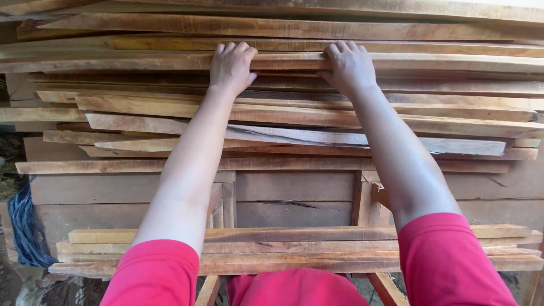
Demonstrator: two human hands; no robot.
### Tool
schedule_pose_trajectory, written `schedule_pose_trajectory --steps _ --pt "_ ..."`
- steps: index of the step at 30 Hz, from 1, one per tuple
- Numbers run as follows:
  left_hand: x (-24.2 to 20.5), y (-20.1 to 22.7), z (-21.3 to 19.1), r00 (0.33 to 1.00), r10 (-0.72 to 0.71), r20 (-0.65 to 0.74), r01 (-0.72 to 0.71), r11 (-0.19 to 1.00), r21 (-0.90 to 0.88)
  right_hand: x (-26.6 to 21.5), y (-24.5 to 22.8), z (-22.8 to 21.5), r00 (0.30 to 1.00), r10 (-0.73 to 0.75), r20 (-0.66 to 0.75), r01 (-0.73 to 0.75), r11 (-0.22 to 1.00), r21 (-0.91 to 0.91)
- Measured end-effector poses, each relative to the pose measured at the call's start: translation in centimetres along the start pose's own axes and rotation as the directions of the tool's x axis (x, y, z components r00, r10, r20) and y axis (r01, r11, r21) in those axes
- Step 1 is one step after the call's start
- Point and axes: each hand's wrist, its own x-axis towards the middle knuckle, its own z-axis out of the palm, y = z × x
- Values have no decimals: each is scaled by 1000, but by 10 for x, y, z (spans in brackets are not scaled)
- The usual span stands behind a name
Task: Sorting and inspecting thin wood planks from a pile and placing them on a wooden support.
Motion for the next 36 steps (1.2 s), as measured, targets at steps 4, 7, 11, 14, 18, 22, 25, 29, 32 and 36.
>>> schedule_pose_trajectory --steps 4,7,11,14,18,22,25,29,32,36 --pt "6 0 -3 994 -26 108 28 1000 -14 4 -7 -11 974 18 224 13 991 -135" --pt "1 -1 -11 993 -33 111 36 999 -23 -5 -7 -20 995 -12 102 22 995 -95" --pt "-19 -6 -11 993 27 112 -12 990 -137 -22 3 -22 963 -38 267 5 992 124" --pt "-42 6 -59 953 20 301 72 954 -291 -34 -2 -67 891 -29 452 -135 936 325" --pt "-19 1 -68 863 -234 447 413 836 -360 -28 0 -92 858 175 483 -392 831 394" --pt "5 -15 -21 951 -231 206 270 945 -185 -9 4 -46 877 248 412 -370 895 251" --pt "17 -16 -4 991 -123 -55 128 987 98 -4 12 -28 984 177 21 -177 963 203" --pt "4 -21 6 978 -208 -1 207 974 -89 -4 9 -24 951 244 189 -282 936 211" --pt "14 -23 11 984 -179 -3 179 982 -64 -7 16 -18 968 224 111 -244 943 228" --pt "7 -21 3 984 -175 37 178 980 -94 -9 8 -29 960 230 157 -266 926 270"
